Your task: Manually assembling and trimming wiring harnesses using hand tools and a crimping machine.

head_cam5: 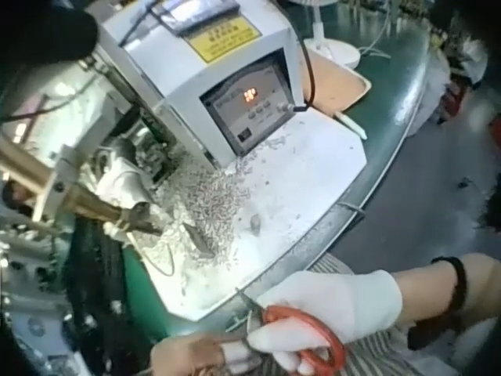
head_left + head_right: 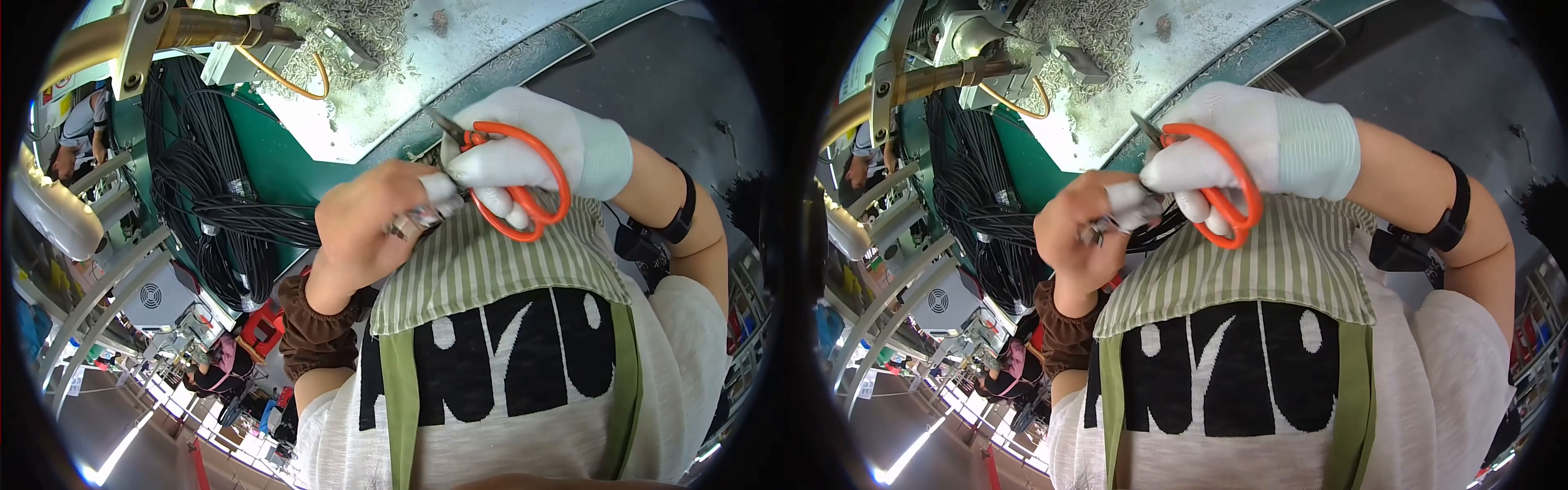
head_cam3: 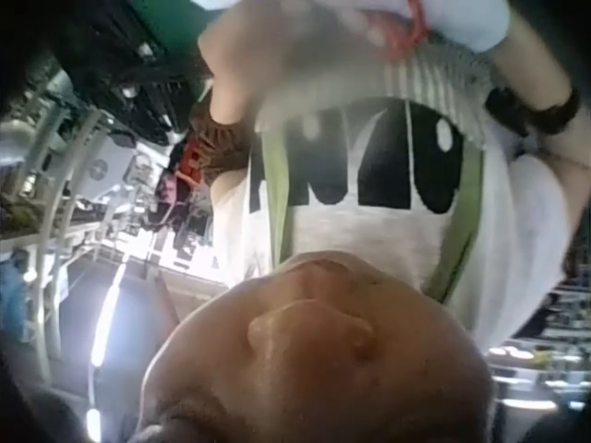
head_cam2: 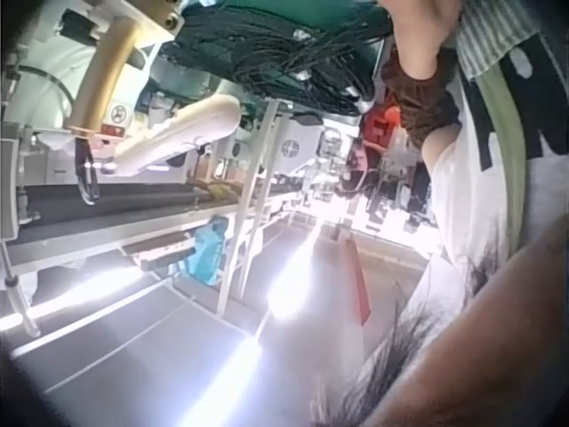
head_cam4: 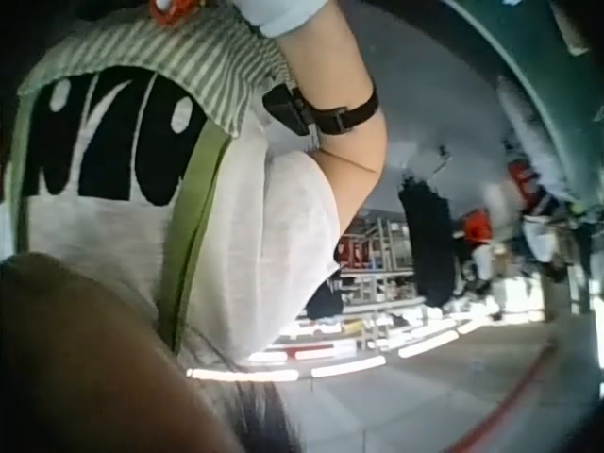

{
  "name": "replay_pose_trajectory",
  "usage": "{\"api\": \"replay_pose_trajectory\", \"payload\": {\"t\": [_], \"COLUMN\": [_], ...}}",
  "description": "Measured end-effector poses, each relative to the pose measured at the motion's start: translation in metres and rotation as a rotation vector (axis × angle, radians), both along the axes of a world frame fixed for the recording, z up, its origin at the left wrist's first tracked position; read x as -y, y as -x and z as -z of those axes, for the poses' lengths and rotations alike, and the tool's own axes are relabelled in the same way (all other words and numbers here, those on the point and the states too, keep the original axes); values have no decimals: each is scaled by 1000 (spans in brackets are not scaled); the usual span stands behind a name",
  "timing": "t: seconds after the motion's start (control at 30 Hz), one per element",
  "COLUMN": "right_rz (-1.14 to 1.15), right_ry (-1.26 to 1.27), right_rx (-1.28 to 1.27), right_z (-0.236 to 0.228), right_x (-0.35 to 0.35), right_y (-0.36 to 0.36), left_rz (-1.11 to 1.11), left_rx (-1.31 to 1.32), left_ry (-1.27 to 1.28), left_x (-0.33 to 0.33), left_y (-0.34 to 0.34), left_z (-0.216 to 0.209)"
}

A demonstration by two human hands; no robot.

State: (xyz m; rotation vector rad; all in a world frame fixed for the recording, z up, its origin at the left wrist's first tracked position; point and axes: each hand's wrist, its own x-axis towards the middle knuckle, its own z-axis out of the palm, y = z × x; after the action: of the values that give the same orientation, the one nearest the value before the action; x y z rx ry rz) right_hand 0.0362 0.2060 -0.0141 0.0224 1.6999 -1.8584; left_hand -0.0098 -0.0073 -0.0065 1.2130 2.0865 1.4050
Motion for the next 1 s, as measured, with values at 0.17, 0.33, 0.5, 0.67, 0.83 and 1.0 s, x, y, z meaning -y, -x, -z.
{"api": "replay_pose_trajectory", "payload": {"t": [0.17,0.33,0.5,0.67,0.83,1.0], "right_rz": [339,421,470,205,82,-79], "right_ry": [-518,-608,-831,-977,-578,-270], "right_rx": [-955,-1018,-1201,-1137,-823,-637], "right_z": [13,0,-4,-1,-1,2], "right_x": [15,10,8,4,4,-6], "right_y": [1,4,5,-5,-4,3], "left_rz": [-207,-215,-420,-481,-471,-392], "left_rx": [1101,969,525,294,251,337], "left_ry": [-268,-108,-61,8,-96,-89], "left_x": [-5,-7,-10,-18,-16,-10], "left_y": [11,17,14,10,5,10], "left_z": [-3,-19,-7,-4,2,-1]}}
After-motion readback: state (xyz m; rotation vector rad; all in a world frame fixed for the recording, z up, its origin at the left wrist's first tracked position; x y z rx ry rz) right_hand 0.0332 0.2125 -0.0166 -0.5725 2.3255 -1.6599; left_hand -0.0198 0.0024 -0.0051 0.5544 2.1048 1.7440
